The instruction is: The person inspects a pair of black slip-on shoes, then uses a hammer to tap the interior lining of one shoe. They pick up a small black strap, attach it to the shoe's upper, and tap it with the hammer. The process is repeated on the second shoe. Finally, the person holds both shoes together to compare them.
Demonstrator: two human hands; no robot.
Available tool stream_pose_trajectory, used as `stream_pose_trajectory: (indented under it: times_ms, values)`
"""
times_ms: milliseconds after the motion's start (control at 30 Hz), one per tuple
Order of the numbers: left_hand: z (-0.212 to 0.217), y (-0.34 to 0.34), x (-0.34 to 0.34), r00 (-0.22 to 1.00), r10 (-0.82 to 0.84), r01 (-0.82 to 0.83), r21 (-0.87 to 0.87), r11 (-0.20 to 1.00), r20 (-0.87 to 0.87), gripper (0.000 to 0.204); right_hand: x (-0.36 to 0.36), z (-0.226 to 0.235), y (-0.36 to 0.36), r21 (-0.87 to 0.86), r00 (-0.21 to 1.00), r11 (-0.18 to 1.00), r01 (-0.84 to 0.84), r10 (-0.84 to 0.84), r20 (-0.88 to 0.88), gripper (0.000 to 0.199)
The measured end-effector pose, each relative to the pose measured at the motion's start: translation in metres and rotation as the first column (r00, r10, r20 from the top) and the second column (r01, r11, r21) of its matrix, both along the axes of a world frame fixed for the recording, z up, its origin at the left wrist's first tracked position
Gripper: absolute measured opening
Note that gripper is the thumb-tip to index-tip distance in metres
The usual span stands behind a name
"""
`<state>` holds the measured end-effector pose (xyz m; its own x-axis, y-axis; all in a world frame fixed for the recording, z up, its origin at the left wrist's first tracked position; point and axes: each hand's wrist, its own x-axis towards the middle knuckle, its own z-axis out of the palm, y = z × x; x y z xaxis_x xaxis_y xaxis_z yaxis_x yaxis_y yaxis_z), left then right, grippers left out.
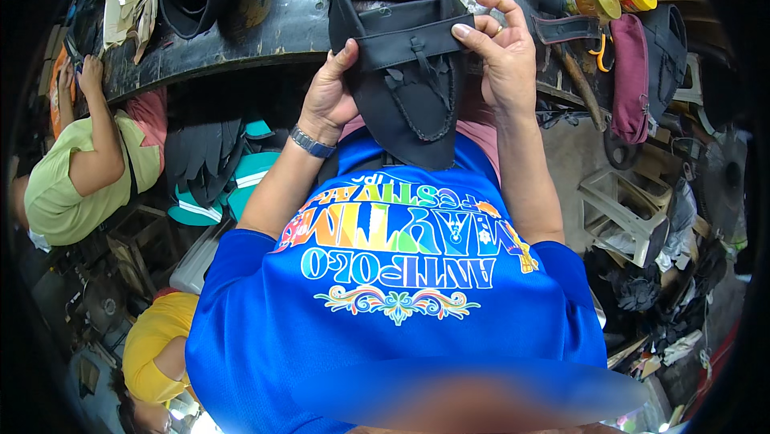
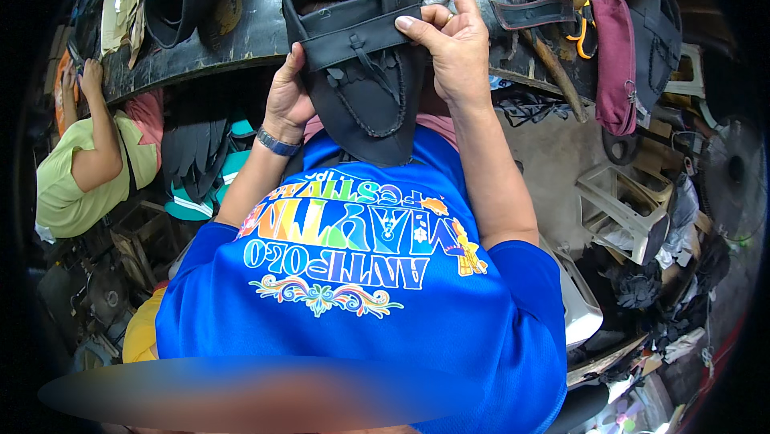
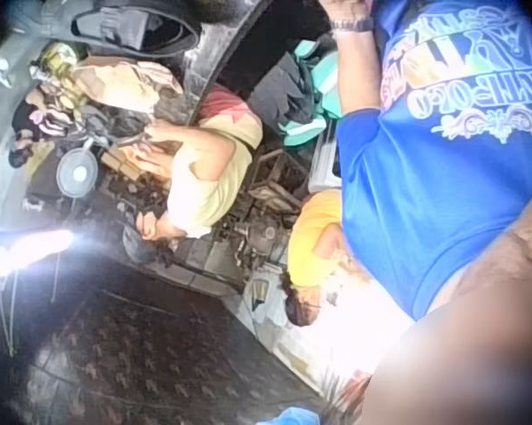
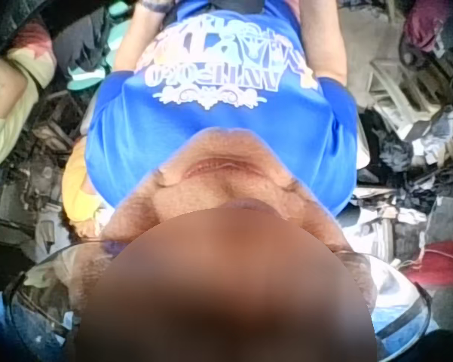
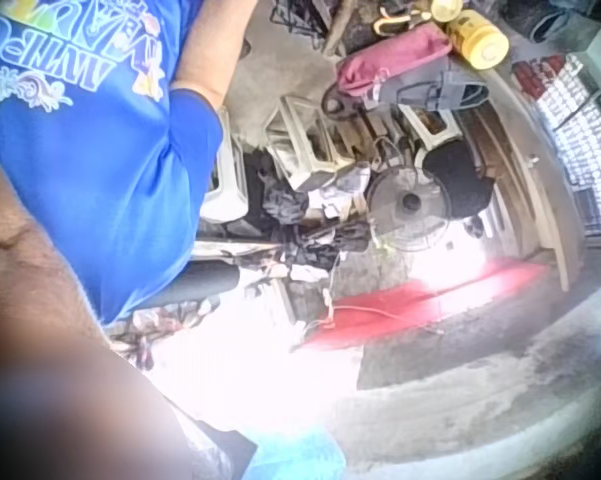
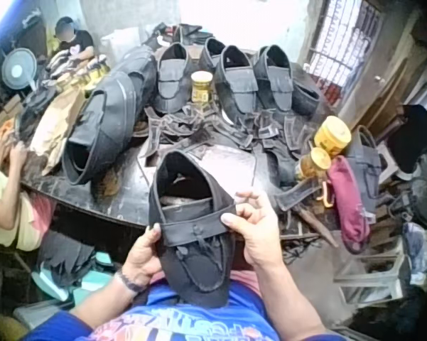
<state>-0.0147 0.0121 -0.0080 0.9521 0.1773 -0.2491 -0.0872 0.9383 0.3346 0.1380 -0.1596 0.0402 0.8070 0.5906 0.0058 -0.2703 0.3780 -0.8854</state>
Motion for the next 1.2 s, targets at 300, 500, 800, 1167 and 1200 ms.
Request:
stream_pose_trajectory:
  times_ms: [300,500,800,1167,1200]
  values:
    - [0.034,0.037,-0.012,0.907,-0.089,0.334,0.573,0.749,-0.413,0.039,0.002,0.0,-0.002,0.01,1.0,1.0,-0.02,0.021,-0.008,0.05]
    - [0.132,0.054,-0.028,0.868,0.24,0.471,0.874,-0.122,-0.435,0.026,-0.003,-0.004,0.002,0.0,0.998,1.0,-0.019,0.019,0.053,0.049]
    - [0.122,-0.01,0.078,0.984,-0.018,0.119,0.721,-0.683,-0.179,0.034,-0.005,-0.012,0.0,0.094,0.999,0.995,-0.029,0.025,0.044,0.046]
    - [0.132,0.004,0.046,0.987,-0.08,0.098,0.922,-0.376,-0.137,0.022,0.011,-0.011,-0.025,0.093,0.96,0.966,0.243,-0.253,0.117,0.048]
    - [0.132,0.004,0.041,0.991,-0.077,0.08,0.936,-0.343,-0.113,0.021,0.014,-0.011,-0.027,0.048,0.988,0.988,0.15,-0.151,0.029,0.041]
